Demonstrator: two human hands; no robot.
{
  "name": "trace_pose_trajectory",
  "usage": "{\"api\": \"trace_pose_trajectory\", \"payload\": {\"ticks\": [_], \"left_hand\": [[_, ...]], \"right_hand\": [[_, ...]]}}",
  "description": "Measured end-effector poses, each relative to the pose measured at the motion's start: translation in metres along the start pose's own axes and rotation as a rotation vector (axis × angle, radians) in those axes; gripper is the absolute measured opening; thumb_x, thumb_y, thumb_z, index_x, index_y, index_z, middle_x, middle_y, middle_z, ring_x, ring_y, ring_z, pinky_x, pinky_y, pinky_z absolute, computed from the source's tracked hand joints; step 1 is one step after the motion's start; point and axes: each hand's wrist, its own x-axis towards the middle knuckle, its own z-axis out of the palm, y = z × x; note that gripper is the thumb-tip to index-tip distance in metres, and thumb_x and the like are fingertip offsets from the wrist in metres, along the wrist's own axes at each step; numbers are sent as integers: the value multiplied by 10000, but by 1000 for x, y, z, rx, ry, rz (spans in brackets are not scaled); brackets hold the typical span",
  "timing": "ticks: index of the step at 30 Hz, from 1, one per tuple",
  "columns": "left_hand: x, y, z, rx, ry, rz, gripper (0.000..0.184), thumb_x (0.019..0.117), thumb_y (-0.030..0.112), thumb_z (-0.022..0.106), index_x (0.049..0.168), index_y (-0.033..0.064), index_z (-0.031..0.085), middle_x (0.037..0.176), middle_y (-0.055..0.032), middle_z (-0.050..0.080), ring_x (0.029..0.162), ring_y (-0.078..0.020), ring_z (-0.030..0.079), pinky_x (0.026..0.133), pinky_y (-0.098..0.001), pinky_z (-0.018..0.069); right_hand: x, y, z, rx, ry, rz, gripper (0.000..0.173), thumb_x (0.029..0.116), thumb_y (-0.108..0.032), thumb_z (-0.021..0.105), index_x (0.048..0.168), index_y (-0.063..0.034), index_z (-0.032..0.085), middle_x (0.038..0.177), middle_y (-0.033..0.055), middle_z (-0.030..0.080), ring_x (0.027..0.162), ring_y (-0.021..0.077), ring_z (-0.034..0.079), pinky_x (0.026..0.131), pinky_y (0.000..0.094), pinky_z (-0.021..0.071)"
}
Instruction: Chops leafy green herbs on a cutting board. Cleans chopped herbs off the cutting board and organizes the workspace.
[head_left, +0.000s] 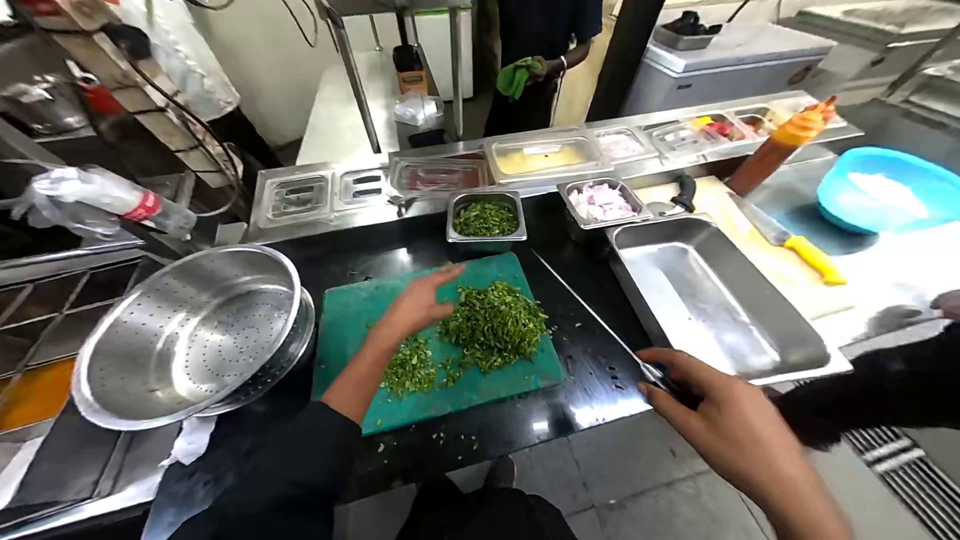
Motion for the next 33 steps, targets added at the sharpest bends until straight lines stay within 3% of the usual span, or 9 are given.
{"api": "trace_pose_trajectory", "payload": {"ticks": [2, 4, 9, 12, 16, 20, 26, 29, 33], "left_hand": [[3, -15, 16, 119, -167, -22, 816, 930, 193, 759, 1619, 201, 322, 1646, -131, 346, 1485, -351, 387, 1176, -596, 339], [-5, -24, 22, 98, -105, 9, 655, 967, 282, 722, 1550, 148, 456, 1614, -129, 404, 1486, -351, 379, 1189, -609, 295], [-34, -54, 16, -111, 164, 11, 369, 1084, 286, 514, 1351, 76, 657, 1466, -89, 588, 1380, -260, 536, 1152, -527, 405], [-73, -85, 27, -229, 478, -152, 420, 1093, 330, 474, 1396, 78, 618, 1415, -129, 620, 1312, -299, 587, 1115, -563, 431], [-123, -124, 65, -219, 752, -472, 565, 1093, 400, 434, 1523, 35, 459, 1558, -220, 450, 1445, -385, 433, 1184, -591, 328], [-116, -124, 102, -115, 751, -479, 642, 1077, 403, 448, 1526, -54, 403, 1606, -279, 342, 1508, -443, 300, 1233, -571, 251], [-56, -82, 129, -136, 770, -378, 622, 1073, 395, 461, 1487, -70, 456, 1543, -308, 422, 1475, -477, 346, 1232, -572, 245], [-34, -51, 143, -295, 652, -256, 629, 1075, 418, 436, 1528, -18, 428, 1568, -276, 407, 1474, -430, 375, 1211, -558, 305], [-28, -40, 141, -437, 591, -162, 619, 1084, 412, 371, 1526, -19, 432, 1571, -251, 420, 1463, -372, 417, 1209, -516, 331]], "right_hand": [[8, 12, 24, 87, -91, 124, 325, 942, -222, 712, 1264, -181, 713, 854, 57, 727, 693, 221, 673, 655, 517, 556], [19, 28, 56, 96, -129, 240, 333, 956, -169, 719, 1288, -143, 708, 903, 124, 734, 764, 297, 688, 730, 570, 553], [35, 58, 113, -52, -93, 404, 390, 978, -151, 666, 1368, -144, 667, 1110, 217, 728, 992, 435, 701, 842, 661, 528], [47, 73, 133, -126, -27, 369, 360, 975, -134, 666, 1335, -128, 675, 1187, 248, 689, 1064, 462, 676, 844, 662, 529], [68, 89, 148, -199, 43, 317, 360, 997, -131, 648, 1357, -124, 658, 1202, 268, 669, 1117, 482, 651, 862, 644, 537], [78, 95, 154, -223, 116, 262, 331, 976, -97, 648, 1305, -76, 682, 1191, 318, 654, 1141, 533, 615, 899, 655, 515], [81, 83, 160, -204, 133, 295, 353, 955, -73, 606, 1300, -19, 660, 1211, 364, 613, 1122, 560, 607, 913, 667, 502], [82, 71, 157, -149, 127, 350, 417, 956, -197, 636, 1331, -15, 648, 1309, 336, 591, 1218, 521, 576, 1008, 653, 464], [84, 49, 177, 63, 215, 134, 553, 1015, -425, 568, 1392, -24, 620, 1444, 233, 575, 1351, 395, 549, 1136, 549, 435]]}}
